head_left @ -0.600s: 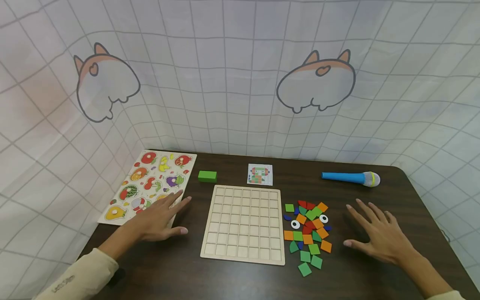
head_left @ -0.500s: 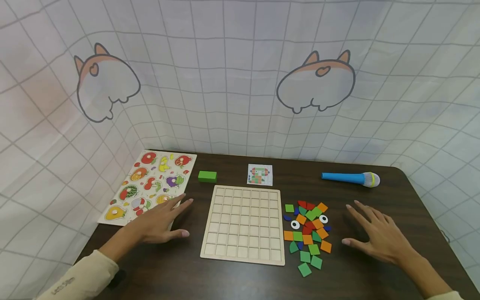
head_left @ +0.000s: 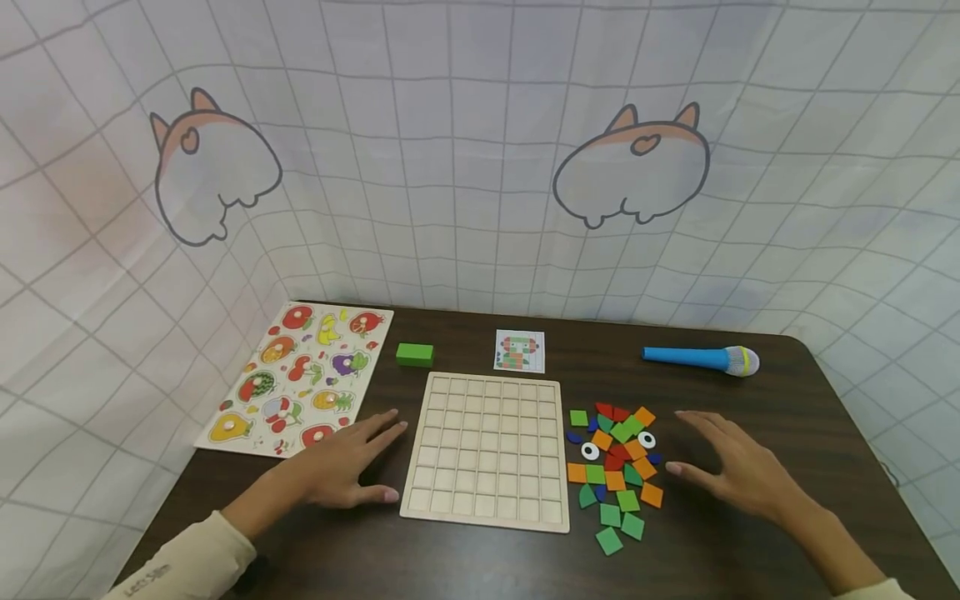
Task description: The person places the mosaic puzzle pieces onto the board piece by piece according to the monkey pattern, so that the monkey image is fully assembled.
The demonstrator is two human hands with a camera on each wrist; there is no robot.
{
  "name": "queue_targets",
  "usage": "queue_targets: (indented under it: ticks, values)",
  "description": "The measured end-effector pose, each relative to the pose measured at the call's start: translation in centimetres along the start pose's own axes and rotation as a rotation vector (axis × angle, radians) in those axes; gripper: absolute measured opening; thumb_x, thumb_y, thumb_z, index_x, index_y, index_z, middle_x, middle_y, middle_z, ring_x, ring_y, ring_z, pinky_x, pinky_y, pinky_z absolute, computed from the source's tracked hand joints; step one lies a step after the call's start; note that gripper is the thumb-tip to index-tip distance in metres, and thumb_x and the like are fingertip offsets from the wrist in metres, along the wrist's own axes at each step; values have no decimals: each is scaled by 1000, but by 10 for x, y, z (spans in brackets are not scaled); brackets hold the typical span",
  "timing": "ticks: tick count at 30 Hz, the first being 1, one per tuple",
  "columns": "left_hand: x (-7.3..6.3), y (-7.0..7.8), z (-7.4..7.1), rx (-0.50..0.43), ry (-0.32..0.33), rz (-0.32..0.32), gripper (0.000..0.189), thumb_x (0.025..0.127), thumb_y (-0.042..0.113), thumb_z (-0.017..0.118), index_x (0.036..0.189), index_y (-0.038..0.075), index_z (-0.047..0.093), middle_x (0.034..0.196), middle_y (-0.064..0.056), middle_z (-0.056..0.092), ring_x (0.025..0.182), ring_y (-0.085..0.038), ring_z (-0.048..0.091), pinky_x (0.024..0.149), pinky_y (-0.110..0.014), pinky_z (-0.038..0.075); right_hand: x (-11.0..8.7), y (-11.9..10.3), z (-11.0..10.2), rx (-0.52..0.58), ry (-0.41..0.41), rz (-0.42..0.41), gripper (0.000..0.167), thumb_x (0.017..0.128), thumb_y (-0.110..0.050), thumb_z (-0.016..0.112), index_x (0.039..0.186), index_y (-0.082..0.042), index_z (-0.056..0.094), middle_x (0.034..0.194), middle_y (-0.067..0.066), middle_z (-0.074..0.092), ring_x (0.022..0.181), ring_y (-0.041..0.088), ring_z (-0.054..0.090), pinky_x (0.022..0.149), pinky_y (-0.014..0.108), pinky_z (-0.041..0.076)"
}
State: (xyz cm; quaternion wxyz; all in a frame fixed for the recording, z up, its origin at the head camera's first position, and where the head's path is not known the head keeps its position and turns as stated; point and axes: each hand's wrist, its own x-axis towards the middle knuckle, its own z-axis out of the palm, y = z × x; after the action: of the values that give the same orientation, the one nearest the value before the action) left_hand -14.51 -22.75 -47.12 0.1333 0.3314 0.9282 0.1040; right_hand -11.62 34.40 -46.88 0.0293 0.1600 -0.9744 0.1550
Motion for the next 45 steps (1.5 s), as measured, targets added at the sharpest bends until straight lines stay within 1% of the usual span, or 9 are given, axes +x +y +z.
queue_targets:
  ticks: [4, 8, 11, 17, 21, 27, 32, 41, 45]
  values:
    - [2, 3, 5, 14, -9, 12, 97, 89, 73, 56, 160, 12, 28, 165, -16, 25, 148, -41, 31, 112, -60, 35, 5, -5, 3, 42, 4, -13, 77, 88, -50, 74, 145, -6, 48, 143, 20, 51, 125, 45, 53, 89, 69, 47]
    - [5, 3, 8, 15, -21, 1, 99, 88, 74, 56, 160, 12, 26, 165, -16, 24, 148, -40, 32, 110, -59, 38, 9, -10, 3, 72, 19, -33, 72, 88, -45, 76, 143, -6, 51, 138, 18, 54, 114, 40, 62, 85, 63, 52]
    - [8, 5, 9, 4, -41, -18, 101, 88, 73, 58, 161, 11, 25, 166, -16, 21, 149, -41, 30, 110, -59, 38, 13, -14, 2, 91, 17, -35, 70, 88, -43, 77, 142, -6, 51, 136, 18, 56, 108, 36, 65, 83, 61, 53]
    - [14, 7, 9, -24, -104, -53, 109, 83, 76, 61, 161, 10, 21, 168, -19, 12, 152, -47, 16, 114, -63, 30, 21, -20, 7, 144, 8, -37, 66, 91, -39, 75, 142, -6, 51, 135, 18, 57, 108, 36, 65, 84, 60, 53]
    - [17, 8, 10, -45, -130, -68, 112, 82, 77, 61, 162, 12, 19, 168, -21, 9, 152, -48, 13, 115, -66, 25, 28, -23, 11, 188, 15, -63, 61, 92, -35, 75, 140, -6, 52, 134, 17, 58, 108, 37, 65, 83, 55, 54]
    - [19, 8, 11, -52, -135, -71, 109, 83, 79, 57, 163, 18, 16, 168, -20, 8, 153, -48, 11, 114, -71, 21, 40, -25, 13, 216, 0, -71, 58, 93, -34, 74, 139, -6, 54, 133, 14, 60, 108, 34, 65, 82, 50, 56]
    - [19, 8, 13, -55, -144, -72, 111, 82, 81, 56, 163, 18, 13, 168, -21, 5, 153, -49, 8, 113, -72, 20, 51, -23, 16, 218, -8, -84, 51, 93, -33, 73, 134, -6, 60, 126, 13, 63, 102, 28, 65, 78, 41, 55]
    - [19, 8, 16, -56, -131, -77, 112, 81, 82, 56, 163, 20, 13, 168, -20, 5, 153, -48, 7, 114, -71, 20, 75, -20, 24, 197, 38, -215, 27, 92, -16, 74, 116, -4, 70, 112, 9, 69, 94, 26, 67, 76, 41, 57]
    - [19, 8, 16, -59, -131, -75, 112, 81, 82, 56, 163, 20, 13, 168, -20, 6, 153, -48, 8, 114, -72, 20, 86, -21, 28, 208, 18, -222, 22, 92, -12, 73, 113, -3, 71, 111, 10, 68, 96, 27, 67, 79, 43, 57]
